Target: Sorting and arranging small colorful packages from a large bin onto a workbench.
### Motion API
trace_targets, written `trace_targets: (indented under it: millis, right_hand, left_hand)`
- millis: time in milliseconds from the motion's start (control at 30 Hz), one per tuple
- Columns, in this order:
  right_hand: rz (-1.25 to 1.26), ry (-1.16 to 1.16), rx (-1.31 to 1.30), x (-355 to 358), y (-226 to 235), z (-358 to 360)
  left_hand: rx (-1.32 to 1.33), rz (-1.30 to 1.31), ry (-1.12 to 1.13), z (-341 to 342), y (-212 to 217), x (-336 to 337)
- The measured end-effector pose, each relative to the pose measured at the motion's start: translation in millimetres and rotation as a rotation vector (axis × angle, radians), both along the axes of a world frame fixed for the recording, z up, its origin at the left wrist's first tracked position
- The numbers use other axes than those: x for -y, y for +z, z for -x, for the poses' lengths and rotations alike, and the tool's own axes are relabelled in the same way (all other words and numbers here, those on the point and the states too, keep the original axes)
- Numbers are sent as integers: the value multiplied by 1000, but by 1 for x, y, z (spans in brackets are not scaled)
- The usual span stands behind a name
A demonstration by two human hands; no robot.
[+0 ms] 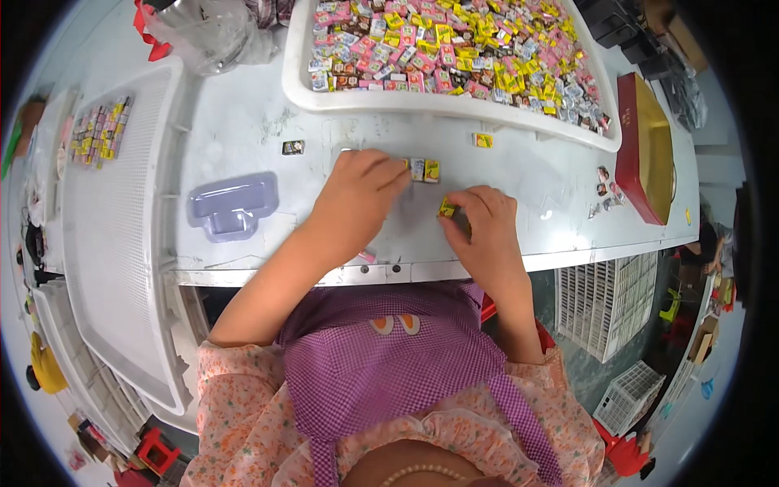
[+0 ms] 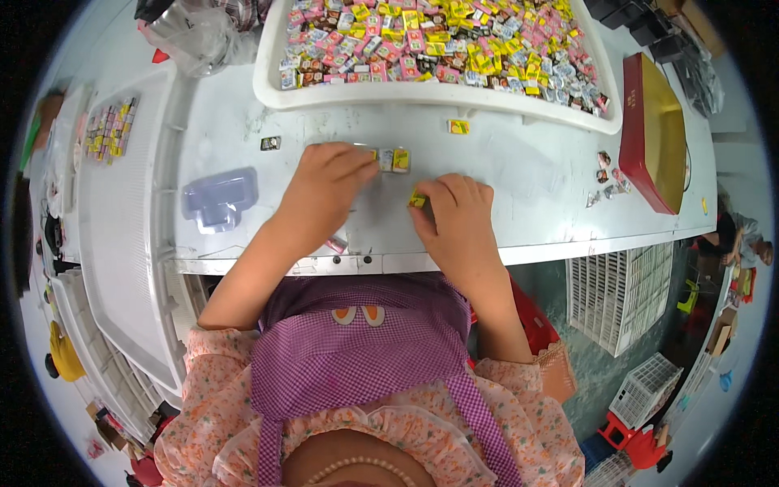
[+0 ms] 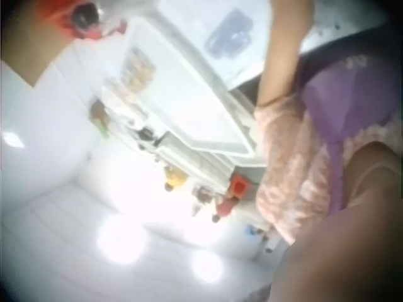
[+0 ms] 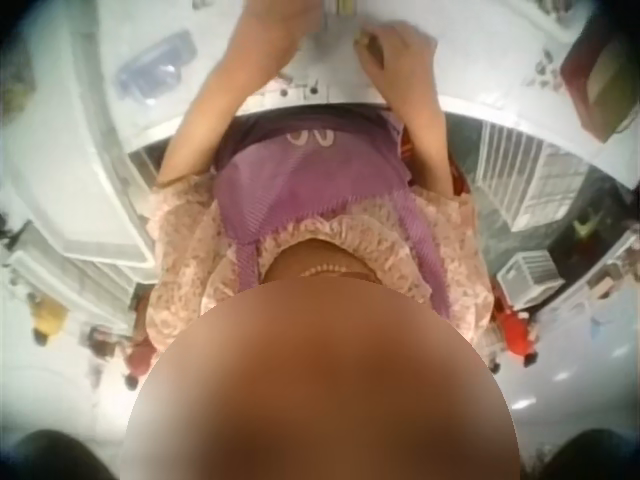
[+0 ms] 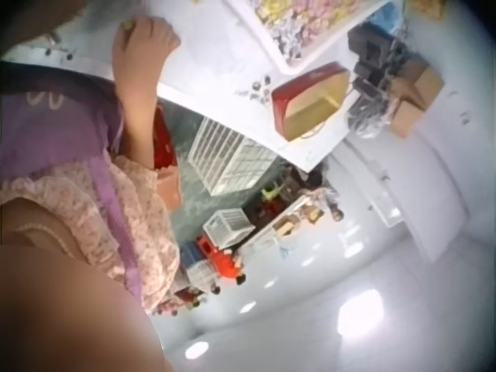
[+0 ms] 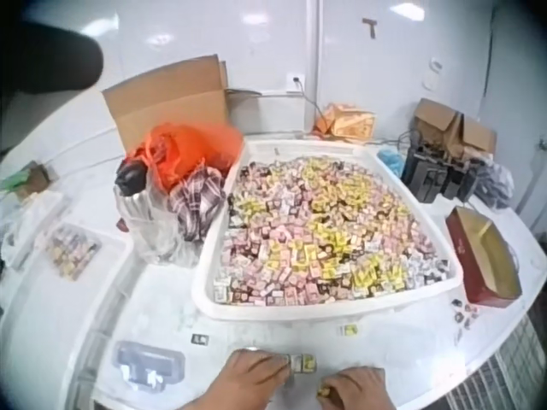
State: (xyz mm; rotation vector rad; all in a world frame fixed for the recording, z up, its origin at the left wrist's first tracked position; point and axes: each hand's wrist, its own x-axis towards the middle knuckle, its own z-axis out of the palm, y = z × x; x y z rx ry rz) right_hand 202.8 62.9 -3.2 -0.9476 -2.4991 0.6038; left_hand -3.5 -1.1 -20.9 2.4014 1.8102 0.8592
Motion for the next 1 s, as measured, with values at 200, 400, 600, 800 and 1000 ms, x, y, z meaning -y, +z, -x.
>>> trace_targets:
  millis: [200,400,600,800,1000]
  right_hand:
    - [8,-11,45,-4,2,-5]
    - [36,-7,53,-7,8,-8]
    - [-206,-34,-140,-46,39,8]
    - [-304,19,63,-119,52,69]
    - [129,58,312,-140,55,92]
  left_hand:
    - [42,65,-79,5,11,6]
    - [215,-124,151,44,54,-22]
    - [52,388,272,86,79,-71]
    - [-81,573,169,94,92,-94]
    - [40,592,190,97,84,-89]
